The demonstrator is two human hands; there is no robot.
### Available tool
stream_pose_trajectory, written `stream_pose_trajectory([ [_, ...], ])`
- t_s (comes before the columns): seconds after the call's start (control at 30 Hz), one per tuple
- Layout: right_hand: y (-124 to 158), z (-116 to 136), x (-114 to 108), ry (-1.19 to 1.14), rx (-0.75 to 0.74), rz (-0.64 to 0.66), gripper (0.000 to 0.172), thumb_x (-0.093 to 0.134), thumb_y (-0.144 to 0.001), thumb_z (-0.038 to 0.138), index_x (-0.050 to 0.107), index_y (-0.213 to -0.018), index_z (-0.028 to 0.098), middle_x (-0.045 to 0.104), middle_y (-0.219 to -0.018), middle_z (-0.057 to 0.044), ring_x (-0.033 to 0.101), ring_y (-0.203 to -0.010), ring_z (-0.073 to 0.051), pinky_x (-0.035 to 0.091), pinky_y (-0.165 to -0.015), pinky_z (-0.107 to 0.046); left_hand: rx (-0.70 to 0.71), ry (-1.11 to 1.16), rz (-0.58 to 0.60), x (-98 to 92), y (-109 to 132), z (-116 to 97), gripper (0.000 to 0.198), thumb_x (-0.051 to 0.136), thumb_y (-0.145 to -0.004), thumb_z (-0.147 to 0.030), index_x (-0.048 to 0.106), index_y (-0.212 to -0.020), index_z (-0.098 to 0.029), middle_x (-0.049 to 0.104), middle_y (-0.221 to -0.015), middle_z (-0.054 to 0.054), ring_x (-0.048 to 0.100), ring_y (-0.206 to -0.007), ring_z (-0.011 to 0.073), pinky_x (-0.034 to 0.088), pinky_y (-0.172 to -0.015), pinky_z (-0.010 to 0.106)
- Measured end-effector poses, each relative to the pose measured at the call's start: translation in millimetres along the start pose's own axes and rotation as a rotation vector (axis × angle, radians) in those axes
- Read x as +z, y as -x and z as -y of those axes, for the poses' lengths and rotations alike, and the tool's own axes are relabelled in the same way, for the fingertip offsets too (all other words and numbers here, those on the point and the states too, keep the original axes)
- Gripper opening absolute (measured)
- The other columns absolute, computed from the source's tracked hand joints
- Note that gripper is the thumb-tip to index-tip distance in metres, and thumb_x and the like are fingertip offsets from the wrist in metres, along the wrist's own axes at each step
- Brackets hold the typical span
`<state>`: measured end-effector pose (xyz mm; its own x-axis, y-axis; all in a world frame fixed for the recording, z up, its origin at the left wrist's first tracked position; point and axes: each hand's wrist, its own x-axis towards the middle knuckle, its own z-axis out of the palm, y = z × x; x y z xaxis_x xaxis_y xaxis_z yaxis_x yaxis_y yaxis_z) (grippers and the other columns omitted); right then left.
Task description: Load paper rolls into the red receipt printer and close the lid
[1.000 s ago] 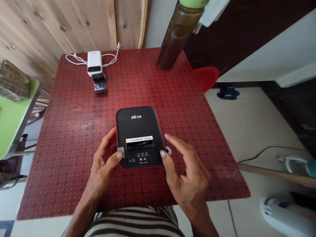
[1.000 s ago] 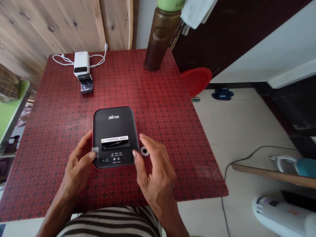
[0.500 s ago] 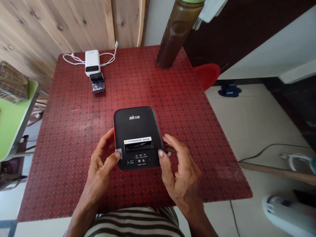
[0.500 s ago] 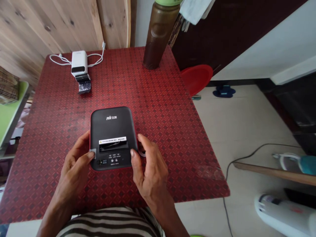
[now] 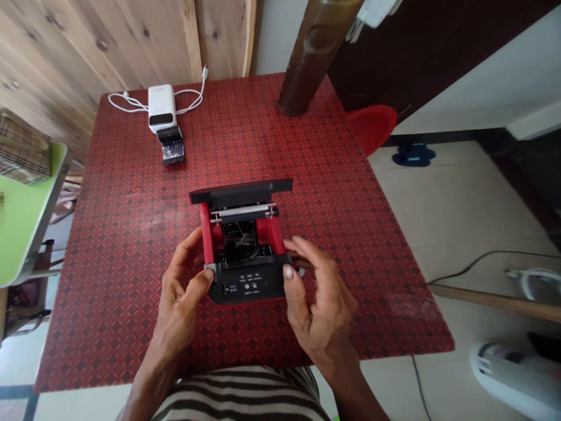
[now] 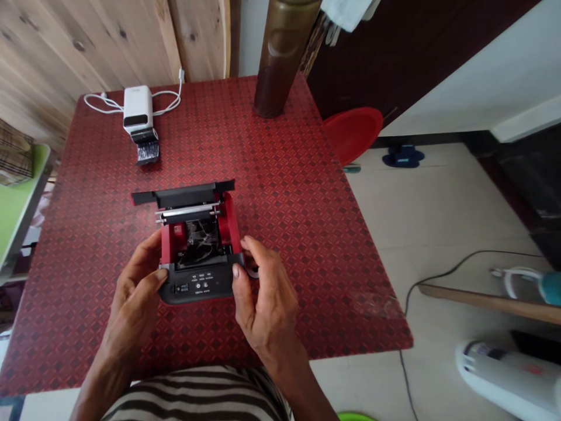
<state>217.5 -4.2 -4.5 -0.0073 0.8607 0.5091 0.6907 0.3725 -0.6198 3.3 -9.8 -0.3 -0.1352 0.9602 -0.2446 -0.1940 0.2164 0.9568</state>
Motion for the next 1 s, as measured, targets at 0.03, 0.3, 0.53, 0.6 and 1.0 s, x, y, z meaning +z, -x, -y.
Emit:
stream_pose_trajectory([
  [0.03,0,0,0,-0.004,0.004,0.003,0.042,0.06,-0.114,0.022,0.059,-0.156,0.022,0.083,-0.125,-0.014,0.085,-0.107,-0.026,0.074,-0.093,-0.042,0.013,-0.003,0.003,-1.8,-1,2,0.055,0.079,-0.101,-0.039,0.071,-0.156,-0.036,0.069,-0.166,0.005,0.068,-0.15,0.0357,0.061,-0.118,0.048],
  [0.3,-31,1,-19,-0.032,-0.021,0.01,0.031,0.069,-0.111,0.015,0.069,-0.14,0.022,0.084,-0.123,-0.01,0.084,-0.104,-0.021,0.072,-0.096,-0.038,0.126,-0.022,0.056,-11.9,-7,17,0.059,0.079,-0.102,-0.044,0.068,-0.16,-0.035,0.067,-0.168,0.008,0.07,-0.145,0.0366,0.062,-0.113,0.049],
  [0.53,-82,13,-7,0.093,-0.356,0.323,0.024,0.066,-0.108,0.001,0.076,-0.122,0.017,0.086,-0.121,-0.012,0.081,-0.111,-0.026,0.068,-0.104,-0.043,0.115,-0.016,0.095,-10.8,-7,12,0.058,0.078,-0.105,-0.046,0.066,-0.161,-0.035,0.07,-0.164,0.008,0.069,-0.148,0.0358,0.062,-0.115,0.049],
  [0.6,-91,18,5,0.175,-0.341,0.491,0.021,0.066,-0.108,0.002,0.078,-0.115,0.017,0.085,-0.123,-0.013,0.081,-0.111,-0.03,0.068,-0.103,-0.048,0.115,-0.015,0.102,-10.1,-5,10,0.06,0.077,-0.105,-0.048,0.065,-0.162,-0.034,0.07,-0.163,0.008,0.071,-0.145,0.0349,0.061,-0.116,0.051],
  [1.0,-132,50,43,0.516,-0.2,0.99,0.045,0.042,-0.113,0.001,0.07,-0.145,0.011,0.076,-0.145,-0.021,0.075,-0.131,-0.035,0.062,-0.105,-0.046,0.098,-0.039,0.088,-10.7,-5,11,0.064,0.078,-0.103,-0.052,0.063,-0.162,-0.03,0.068,-0.166,0.011,0.069,-0.147,0.0375,0.062,-0.116,0.056],
])
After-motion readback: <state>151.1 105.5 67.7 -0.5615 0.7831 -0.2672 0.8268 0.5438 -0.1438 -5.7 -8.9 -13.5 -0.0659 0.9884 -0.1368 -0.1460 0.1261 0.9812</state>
